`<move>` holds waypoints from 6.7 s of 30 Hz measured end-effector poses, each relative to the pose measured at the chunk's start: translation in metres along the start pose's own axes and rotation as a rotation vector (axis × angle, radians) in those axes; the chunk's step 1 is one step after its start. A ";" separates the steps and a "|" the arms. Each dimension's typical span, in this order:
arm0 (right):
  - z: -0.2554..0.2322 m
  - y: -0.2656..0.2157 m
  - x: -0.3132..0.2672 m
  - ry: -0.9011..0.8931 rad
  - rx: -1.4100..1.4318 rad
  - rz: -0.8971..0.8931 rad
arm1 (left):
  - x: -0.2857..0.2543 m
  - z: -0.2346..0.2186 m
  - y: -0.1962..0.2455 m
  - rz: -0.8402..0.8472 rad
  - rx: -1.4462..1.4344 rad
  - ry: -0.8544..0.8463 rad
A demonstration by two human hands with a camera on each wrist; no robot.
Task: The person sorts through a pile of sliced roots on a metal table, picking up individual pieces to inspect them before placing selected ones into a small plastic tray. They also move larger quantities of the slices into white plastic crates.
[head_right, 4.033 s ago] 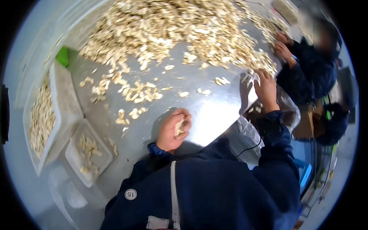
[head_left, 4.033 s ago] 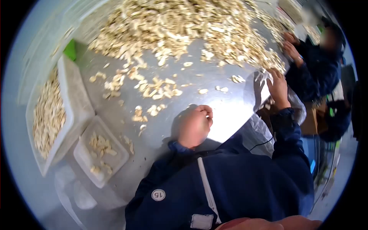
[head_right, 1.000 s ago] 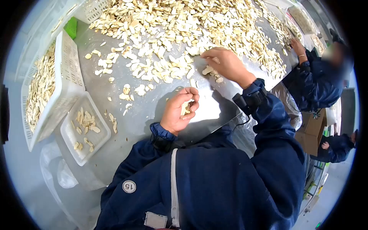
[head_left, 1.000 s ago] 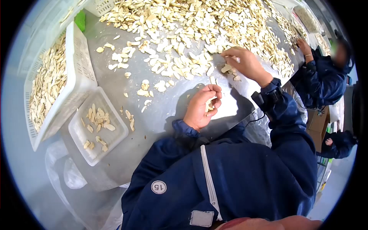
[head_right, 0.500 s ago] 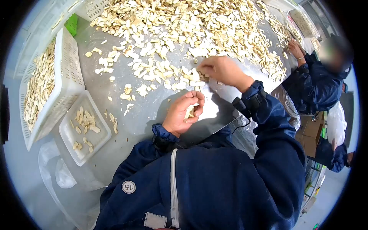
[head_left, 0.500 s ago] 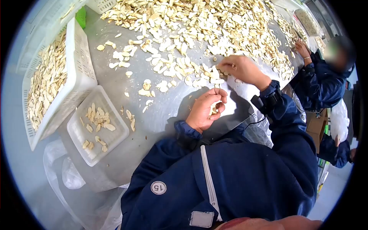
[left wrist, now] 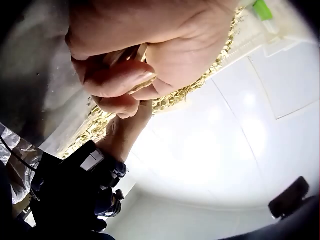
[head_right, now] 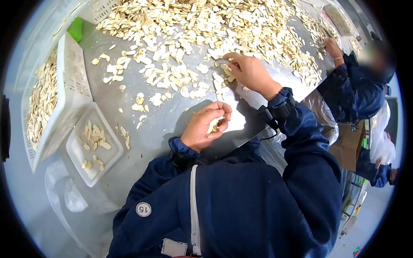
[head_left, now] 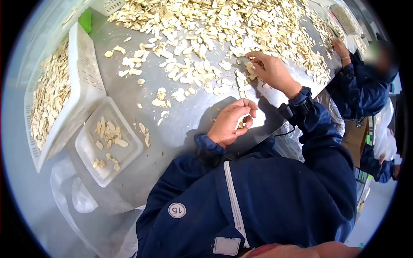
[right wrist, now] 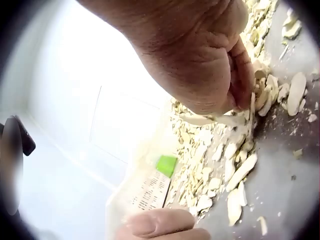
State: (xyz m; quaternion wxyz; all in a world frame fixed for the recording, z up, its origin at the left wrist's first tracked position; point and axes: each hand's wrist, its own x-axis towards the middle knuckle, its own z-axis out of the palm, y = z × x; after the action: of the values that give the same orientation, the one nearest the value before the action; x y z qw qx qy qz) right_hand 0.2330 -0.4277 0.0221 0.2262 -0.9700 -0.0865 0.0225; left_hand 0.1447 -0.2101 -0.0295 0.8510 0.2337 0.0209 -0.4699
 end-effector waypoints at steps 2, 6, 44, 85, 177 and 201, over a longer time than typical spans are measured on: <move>0.003 0.009 -0.004 0.126 -0.056 -0.077 | 0.000 0.001 0.000 -0.012 0.016 -0.004; 0.003 -0.010 -0.020 0.044 -0.087 -0.179 | -0.001 0.003 0.000 -0.032 0.041 -0.001; -0.014 0.024 -0.053 0.156 -0.121 -0.173 | 0.000 0.002 -0.003 0.005 0.037 -0.033; -0.019 0.014 -0.012 -0.199 0.138 -0.229 | 0.001 -0.002 -0.005 0.059 -0.042 -0.005; 0.007 0.030 -0.060 0.218 -0.062 0.092 | -0.001 0.009 -0.007 -0.006 0.126 0.017; 0.009 0.023 -0.129 0.330 -0.090 -0.156 | -0.004 -0.009 0.005 0.322 -0.318 -0.076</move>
State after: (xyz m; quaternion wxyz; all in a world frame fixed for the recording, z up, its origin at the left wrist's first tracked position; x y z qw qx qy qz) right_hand 0.1084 -0.4666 0.0043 0.1949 -0.9600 -0.1238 -0.1585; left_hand 0.1485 -0.2006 -0.0347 0.9413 0.0790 0.0252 -0.3272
